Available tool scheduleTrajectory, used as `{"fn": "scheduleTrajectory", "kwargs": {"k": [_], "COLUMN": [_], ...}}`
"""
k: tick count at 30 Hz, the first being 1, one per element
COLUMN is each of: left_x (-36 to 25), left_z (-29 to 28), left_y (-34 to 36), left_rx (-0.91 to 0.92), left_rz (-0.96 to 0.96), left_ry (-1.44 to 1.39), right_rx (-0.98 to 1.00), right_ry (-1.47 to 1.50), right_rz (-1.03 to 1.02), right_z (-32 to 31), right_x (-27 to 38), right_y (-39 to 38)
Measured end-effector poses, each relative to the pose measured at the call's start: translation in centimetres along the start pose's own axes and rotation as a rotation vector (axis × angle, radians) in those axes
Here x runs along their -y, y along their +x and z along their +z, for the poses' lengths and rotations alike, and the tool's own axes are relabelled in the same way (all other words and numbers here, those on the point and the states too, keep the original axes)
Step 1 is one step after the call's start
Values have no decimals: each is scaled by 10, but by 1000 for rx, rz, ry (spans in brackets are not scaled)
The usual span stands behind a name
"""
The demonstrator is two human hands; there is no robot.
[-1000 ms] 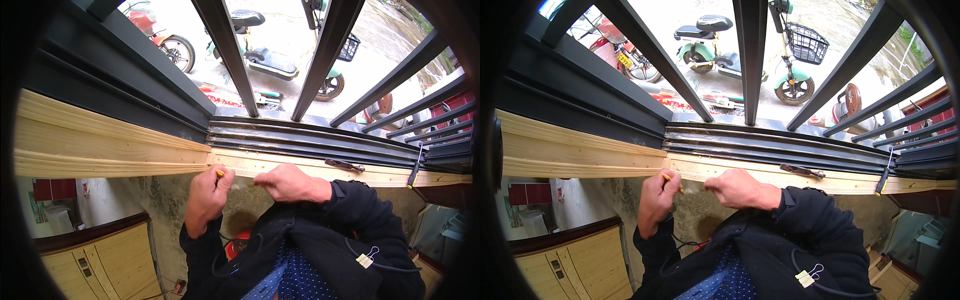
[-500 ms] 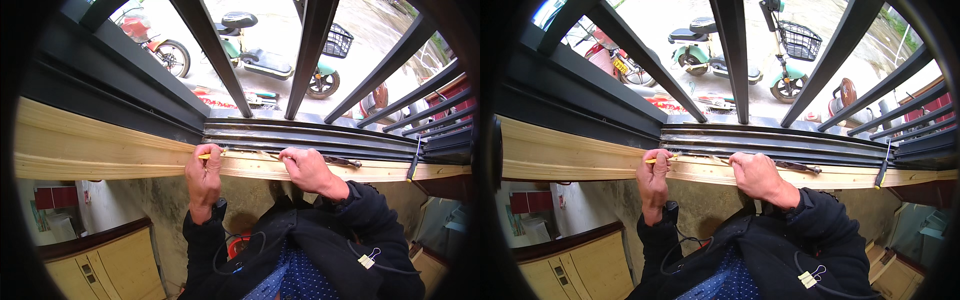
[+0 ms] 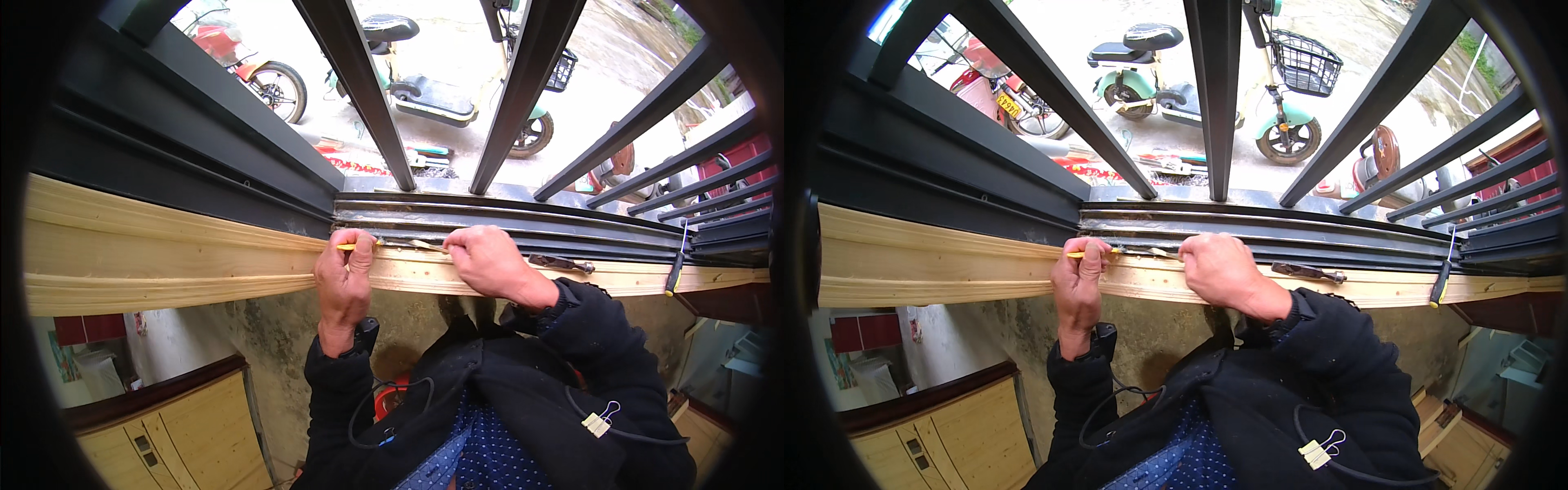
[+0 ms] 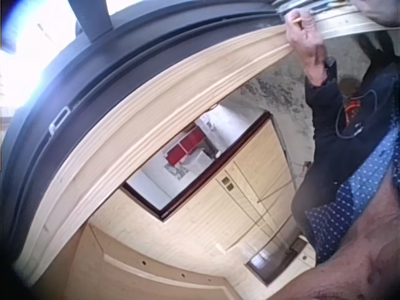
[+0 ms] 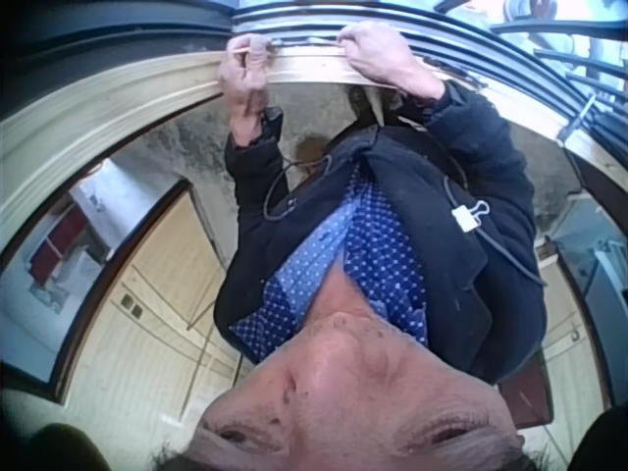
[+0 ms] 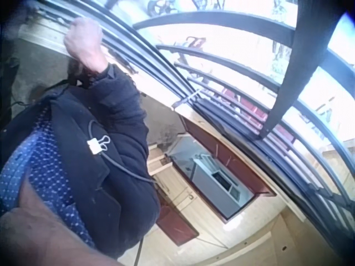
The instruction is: The person uses a utility knife to scrape and clean the gap between a wooden window trim and the metal frame. They then wipe the area with a cloth and place the cloth into a red bucket of water.
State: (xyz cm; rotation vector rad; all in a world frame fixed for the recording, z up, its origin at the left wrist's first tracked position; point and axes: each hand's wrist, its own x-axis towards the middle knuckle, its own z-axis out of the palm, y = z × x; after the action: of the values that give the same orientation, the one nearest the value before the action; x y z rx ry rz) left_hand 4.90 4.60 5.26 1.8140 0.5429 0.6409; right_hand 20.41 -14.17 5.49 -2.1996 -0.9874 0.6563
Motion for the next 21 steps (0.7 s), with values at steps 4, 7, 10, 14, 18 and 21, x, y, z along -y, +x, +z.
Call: {"fn": "scheduleTrajectory", "kwargs": {"k": [4,7,10,14,18,21], "left_x": [-1,-5,-6,-8,-21,-42], "left_z": [-4,-8,-10,-11,-18,-38], "left_y": [1,0,1,0,-12,-31], "left_rx": [28,82,91,93,75,212], "left_rz": [-22,-67,-69,-16,25,-88], "left_ry": [7,23,26,47,59,255], "right_rx": [-3,-31,-72,-56,-62,49], "right_ry": [58,165,177,223,299,245], "right_rz": [-12,-39,-148,-193,-292,-426], "right_z": [21,35,42,43,42,38], "right_x": [9,12,11,8,11,16], "right_y": [12,20,22,22,9,-5]}}
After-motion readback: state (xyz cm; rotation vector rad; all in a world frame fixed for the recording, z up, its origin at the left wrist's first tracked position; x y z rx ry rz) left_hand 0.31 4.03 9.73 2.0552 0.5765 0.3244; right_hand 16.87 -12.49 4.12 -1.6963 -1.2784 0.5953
